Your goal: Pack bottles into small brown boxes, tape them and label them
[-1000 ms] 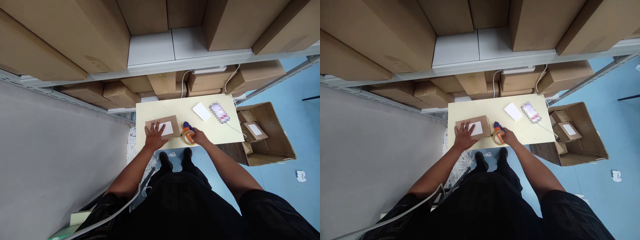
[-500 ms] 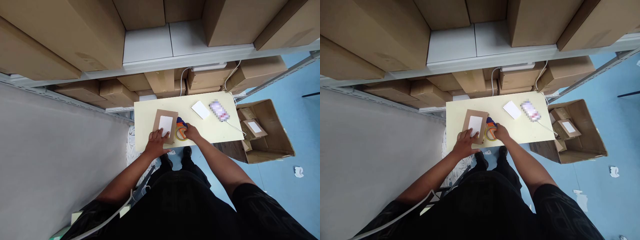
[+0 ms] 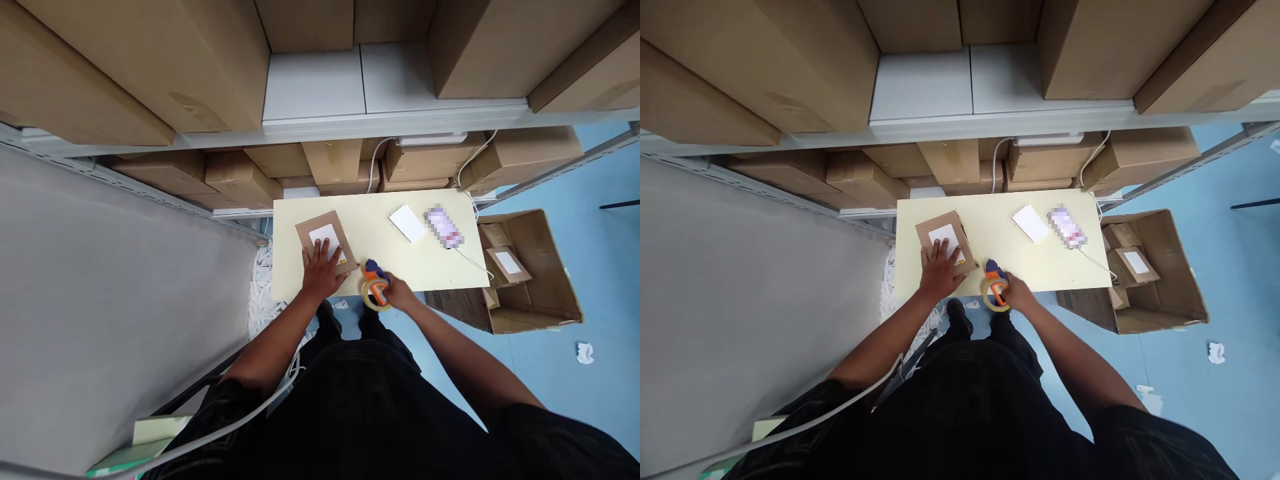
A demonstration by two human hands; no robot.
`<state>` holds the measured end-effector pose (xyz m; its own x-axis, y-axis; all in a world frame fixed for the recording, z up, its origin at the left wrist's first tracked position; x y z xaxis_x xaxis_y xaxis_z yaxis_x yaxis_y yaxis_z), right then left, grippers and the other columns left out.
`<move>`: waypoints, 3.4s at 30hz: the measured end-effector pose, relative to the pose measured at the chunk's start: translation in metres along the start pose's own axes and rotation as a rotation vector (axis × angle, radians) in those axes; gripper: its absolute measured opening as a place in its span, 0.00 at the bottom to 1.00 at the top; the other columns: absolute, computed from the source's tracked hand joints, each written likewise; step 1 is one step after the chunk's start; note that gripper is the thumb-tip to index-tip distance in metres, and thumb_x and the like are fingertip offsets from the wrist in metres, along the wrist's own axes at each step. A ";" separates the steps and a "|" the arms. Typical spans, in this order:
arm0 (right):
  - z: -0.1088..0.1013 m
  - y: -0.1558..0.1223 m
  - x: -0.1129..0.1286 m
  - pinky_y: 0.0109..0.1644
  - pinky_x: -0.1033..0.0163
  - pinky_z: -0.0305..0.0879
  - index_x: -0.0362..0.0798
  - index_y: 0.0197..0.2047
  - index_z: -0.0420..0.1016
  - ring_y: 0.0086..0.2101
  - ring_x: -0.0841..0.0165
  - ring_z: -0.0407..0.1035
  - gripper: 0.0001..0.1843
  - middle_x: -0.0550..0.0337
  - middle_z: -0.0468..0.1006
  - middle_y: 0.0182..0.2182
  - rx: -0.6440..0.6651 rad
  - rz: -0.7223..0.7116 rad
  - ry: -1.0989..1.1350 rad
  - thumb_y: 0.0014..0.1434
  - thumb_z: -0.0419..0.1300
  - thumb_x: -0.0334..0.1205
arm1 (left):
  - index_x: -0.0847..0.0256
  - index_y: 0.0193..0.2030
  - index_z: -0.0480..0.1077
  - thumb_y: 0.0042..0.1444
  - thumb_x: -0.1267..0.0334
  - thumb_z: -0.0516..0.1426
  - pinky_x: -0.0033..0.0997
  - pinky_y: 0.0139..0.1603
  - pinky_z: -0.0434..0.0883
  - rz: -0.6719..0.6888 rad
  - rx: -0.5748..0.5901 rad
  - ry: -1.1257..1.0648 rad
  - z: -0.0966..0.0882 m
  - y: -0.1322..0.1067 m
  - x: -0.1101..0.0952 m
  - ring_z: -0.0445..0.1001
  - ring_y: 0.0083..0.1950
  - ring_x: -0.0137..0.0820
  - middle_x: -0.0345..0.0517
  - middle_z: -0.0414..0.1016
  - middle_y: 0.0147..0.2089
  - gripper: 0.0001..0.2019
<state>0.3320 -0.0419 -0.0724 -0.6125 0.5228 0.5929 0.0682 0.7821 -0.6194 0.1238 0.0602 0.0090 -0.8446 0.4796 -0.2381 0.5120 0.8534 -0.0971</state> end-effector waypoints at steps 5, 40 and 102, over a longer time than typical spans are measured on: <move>0.049 -0.021 -0.006 0.52 0.60 0.72 0.52 0.60 0.68 0.47 0.63 0.77 0.30 0.59 0.82 0.48 -0.098 0.084 0.253 0.53 0.59 0.29 | 0.58 0.78 0.51 0.60 0.33 0.56 0.72 0.73 0.36 -0.105 0.039 -0.015 0.005 -0.006 -0.014 0.34 0.81 0.61 0.64 0.37 0.81 0.47; 0.026 -0.016 0.102 0.50 0.54 0.68 0.53 0.62 0.73 0.49 0.52 0.75 0.26 0.44 0.78 0.50 0.284 -0.432 -0.799 0.62 0.59 0.28 | 0.49 0.78 0.54 0.60 0.36 0.60 0.68 0.75 0.30 0.171 0.100 0.016 -0.003 -0.006 0.033 0.34 0.81 0.59 0.54 0.40 0.82 0.43; 0.024 -0.002 0.112 0.50 0.58 0.70 0.52 0.61 0.68 0.43 0.60 0.76 0.28 0.53 0.77 0.58 -0.167 -0.062 0.335 0.59 0.56 0.53 | 0.60 0.73 0.58 0.62 0.48 0.58 0.49 0.65 0.71 -0.279 0.047 -1.218 0.009 -0.068 0.150 0.72 0.66 0.47 0.57 0.70 0.69 0.36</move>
<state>0.2441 0.0070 -0.0167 -0.3295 0.5330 0.7793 0.1838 0.8458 -0.5008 -0.0358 0.0725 -0.0286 -0.2438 -0.2380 -0.9402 0.3651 0.8756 -0.3163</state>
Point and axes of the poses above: each hand's wrist, its own y-axis towards the middle knuckle, its own z-axis out of the palm, x = y × z, the point moved 10 cm from there along y, towards the middle knuckle
